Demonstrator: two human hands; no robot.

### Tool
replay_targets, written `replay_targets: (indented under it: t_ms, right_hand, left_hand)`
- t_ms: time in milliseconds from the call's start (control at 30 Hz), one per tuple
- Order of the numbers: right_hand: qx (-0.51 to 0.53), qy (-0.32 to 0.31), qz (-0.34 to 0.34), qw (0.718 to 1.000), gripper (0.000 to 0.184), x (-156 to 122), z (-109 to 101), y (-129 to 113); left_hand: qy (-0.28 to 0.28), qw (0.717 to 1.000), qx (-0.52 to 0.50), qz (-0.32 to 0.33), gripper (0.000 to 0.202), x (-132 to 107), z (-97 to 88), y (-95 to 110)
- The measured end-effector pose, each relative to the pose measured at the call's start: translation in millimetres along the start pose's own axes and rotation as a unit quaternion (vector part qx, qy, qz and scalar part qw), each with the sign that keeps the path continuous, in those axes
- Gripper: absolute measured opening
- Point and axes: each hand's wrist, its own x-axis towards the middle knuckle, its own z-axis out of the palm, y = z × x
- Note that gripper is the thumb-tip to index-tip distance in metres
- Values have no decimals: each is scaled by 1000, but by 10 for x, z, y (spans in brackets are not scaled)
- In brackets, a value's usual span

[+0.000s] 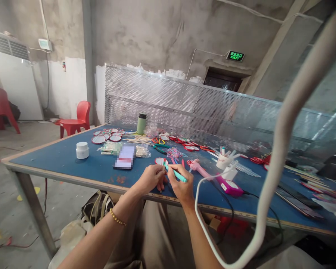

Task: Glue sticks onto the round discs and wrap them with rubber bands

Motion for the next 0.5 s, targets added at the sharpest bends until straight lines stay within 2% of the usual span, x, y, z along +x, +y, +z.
replay_targets:
  t_ms: [500]
  right_hand:
    - [-6, -5, -15, 1000, 10, 7, 9, 0]
  left_hand:
    - [3, 1000, 14, 4, 26, 4, 13, -4]
